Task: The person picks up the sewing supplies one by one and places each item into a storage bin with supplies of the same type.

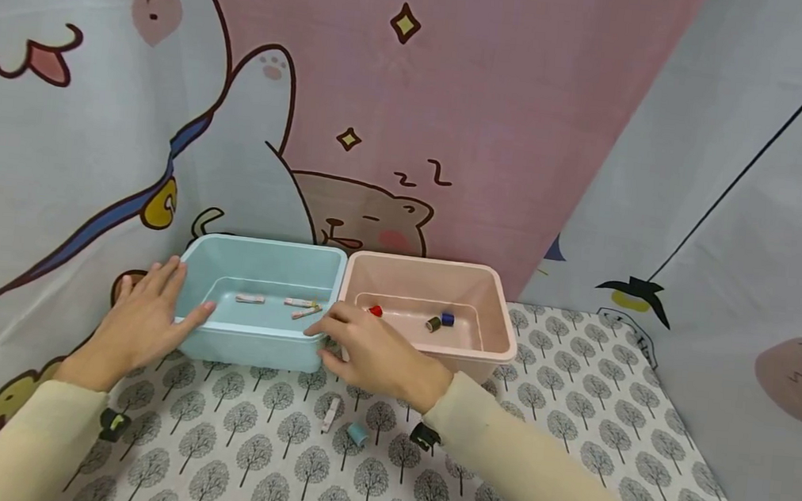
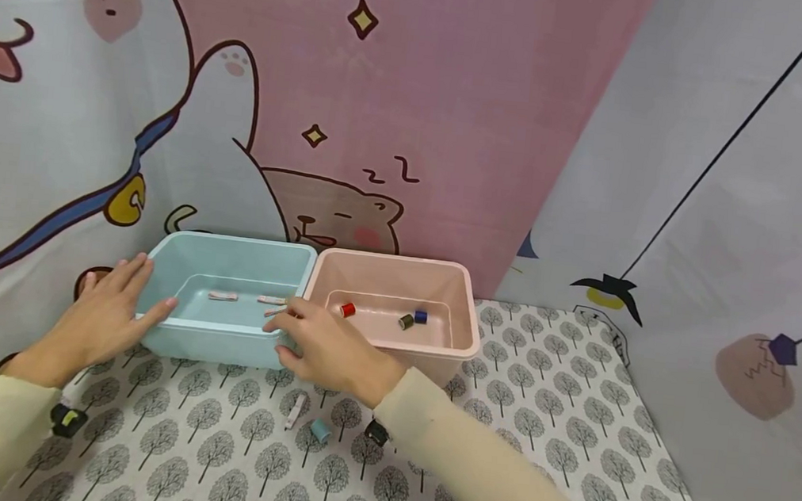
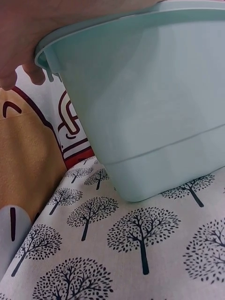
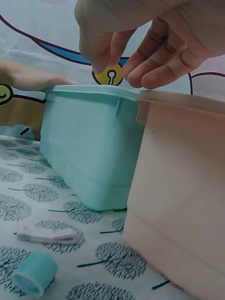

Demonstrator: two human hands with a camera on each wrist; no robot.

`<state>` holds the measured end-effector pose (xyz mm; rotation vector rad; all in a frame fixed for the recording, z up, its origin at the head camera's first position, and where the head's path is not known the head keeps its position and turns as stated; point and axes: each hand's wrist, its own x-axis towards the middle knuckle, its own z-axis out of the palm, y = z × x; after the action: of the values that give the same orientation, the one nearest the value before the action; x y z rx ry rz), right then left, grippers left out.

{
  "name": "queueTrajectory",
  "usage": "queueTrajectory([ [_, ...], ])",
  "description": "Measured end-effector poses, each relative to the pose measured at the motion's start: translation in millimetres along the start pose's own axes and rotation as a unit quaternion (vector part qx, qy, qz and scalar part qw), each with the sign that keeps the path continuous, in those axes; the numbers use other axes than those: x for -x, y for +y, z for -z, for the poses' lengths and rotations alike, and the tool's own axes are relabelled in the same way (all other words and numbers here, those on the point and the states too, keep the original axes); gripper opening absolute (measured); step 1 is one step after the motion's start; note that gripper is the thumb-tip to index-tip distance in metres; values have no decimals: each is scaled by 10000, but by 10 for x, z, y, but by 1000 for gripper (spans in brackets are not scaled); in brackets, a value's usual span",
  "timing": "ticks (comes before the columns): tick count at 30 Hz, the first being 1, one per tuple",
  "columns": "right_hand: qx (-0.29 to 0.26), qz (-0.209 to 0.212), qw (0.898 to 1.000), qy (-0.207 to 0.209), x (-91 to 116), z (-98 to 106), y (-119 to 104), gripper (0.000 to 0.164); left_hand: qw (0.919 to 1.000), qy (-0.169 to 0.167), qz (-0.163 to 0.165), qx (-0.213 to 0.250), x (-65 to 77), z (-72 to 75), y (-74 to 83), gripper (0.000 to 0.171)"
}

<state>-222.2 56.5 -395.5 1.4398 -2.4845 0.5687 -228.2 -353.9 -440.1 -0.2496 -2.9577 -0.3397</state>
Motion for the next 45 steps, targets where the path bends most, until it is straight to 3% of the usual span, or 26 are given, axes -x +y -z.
queueTrajectory([
  [9,-221,291,9993,-4,202,-119,-29,34,10000,39,21,-11,19,-10,-3,106],
  [25,-211,-45,9979,-606,515,-336,43,41,10000,-1,18,-8,2,-7,-19,106],
  [36,-332,-321,9905,-1297,680,-493,111,53,10000,44,9,42,1,-20,-18,106],
  [45,-222,-354,9867,-1569,830,-606,173,56,10000,38,26,35,4,-27,-18,106],
])
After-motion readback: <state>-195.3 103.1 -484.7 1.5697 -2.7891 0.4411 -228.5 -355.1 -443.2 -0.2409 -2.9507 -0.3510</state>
